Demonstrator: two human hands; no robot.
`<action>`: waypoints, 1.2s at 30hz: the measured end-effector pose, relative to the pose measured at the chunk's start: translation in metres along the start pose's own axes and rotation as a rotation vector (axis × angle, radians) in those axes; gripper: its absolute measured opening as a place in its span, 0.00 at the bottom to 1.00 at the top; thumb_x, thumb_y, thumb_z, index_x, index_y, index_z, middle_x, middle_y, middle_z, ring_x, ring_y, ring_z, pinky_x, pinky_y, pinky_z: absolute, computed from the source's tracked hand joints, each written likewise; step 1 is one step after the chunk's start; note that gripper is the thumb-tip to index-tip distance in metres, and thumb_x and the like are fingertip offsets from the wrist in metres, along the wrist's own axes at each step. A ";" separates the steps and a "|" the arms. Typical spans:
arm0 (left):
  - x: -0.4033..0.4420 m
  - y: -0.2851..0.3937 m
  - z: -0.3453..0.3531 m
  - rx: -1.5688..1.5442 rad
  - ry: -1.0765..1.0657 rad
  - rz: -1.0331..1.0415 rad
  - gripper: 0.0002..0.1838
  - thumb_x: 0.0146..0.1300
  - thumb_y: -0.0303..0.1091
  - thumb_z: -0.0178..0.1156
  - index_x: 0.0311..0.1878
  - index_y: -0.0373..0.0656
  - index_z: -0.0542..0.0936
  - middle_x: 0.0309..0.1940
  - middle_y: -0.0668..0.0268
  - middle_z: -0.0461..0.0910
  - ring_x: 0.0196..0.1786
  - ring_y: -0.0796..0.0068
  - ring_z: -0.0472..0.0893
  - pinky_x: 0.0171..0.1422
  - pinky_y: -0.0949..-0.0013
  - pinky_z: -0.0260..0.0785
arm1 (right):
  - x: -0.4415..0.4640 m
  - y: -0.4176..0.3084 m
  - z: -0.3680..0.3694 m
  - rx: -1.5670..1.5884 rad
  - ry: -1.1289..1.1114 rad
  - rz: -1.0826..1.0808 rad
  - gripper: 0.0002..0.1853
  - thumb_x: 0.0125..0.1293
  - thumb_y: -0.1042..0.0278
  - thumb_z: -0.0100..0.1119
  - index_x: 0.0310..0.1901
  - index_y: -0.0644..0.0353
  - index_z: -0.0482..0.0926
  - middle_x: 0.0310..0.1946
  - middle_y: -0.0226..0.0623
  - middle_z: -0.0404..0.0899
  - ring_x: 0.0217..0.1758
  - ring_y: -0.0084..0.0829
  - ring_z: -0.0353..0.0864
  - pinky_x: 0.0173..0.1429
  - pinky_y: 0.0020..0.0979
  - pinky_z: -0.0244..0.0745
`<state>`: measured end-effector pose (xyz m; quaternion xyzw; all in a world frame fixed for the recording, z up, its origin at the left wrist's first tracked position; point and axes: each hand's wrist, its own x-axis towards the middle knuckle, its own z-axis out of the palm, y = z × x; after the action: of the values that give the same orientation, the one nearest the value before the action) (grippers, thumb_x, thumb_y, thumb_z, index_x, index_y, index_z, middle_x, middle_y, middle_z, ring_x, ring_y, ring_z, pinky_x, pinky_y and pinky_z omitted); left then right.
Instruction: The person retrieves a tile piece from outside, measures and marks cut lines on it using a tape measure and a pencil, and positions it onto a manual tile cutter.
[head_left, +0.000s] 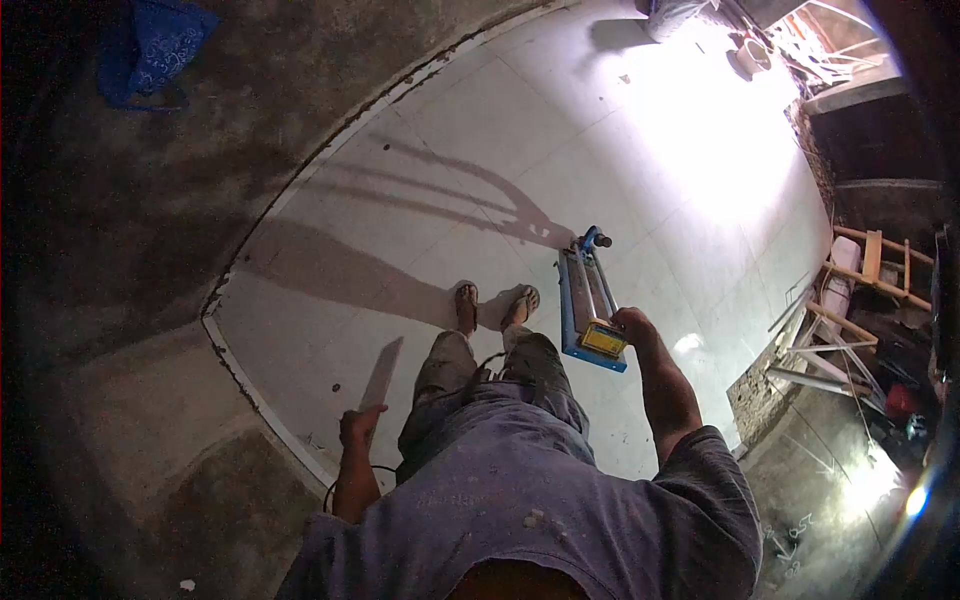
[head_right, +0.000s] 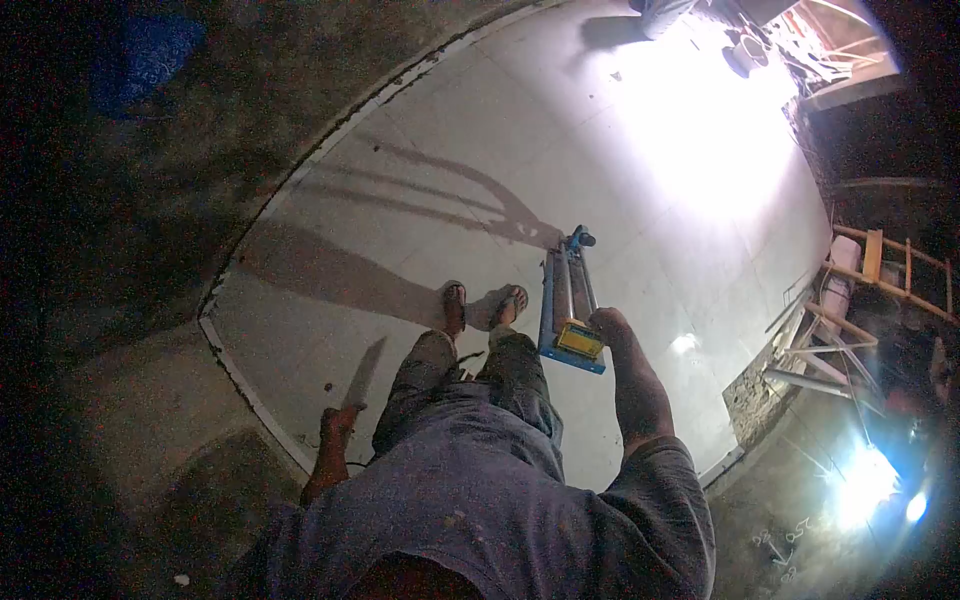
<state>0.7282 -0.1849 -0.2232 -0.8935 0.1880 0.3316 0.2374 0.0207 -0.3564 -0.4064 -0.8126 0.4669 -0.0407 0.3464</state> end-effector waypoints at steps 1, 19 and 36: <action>-0.008 -0.004 0.006 0.005 -0.006 -0.010 0.58 0.35 0.66 0.76 0.63 0.30 0.73 0.59 0.47 0.78 0.60 0.49 0.79 0.63 0.49 0.71 | 0.003 0.000 -0.005 0.057 0.009 0.018 0.13 0.41 0.65 0.74 0.31 0.57 0.83 0.29 0.43 0.83 0.33 0.46 0.84 0.38 0.40 0.79; -0.023 -0.007 -0.030 -0.104 -0.047 -0.104 0.45 0.41 0.59 0.77 0.51 0.26 0.79 0.49 0.45 0.82 0.49 0.54 0.83 0.50 0.53 0.75 | -0.007 0.009 0.019 0.343 0.188 0.036 0.12 0.44 0.63 0.73 0.33 0.54 0.85 0.33 0.44 0.84 0.40 0.46 0.85 0.44 0.39 0.80; 0.168 0.180 -0.196 0.262 0.066 0.372 0.58 0.38 0.67 0.76 0.63 0.26 0.71 0.60 0.43 0.75 0.62 0.46 0.76 0.64 0.50 0.70 | 0.008 -0.103 0.201 0.132 0.030 0.755 0.11 0.48 0.70 0.66 0.36 0.57 0.83 0.29 0.48 0.82 0.34 0.46 0.84 0.39 0.42 0.80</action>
<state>0.8577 -0.4695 -0.2607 -0.8154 0.3984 0.3132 0.2798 0.1782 -0.2241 -0.4987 -0.5586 0.7348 0.0480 0.3816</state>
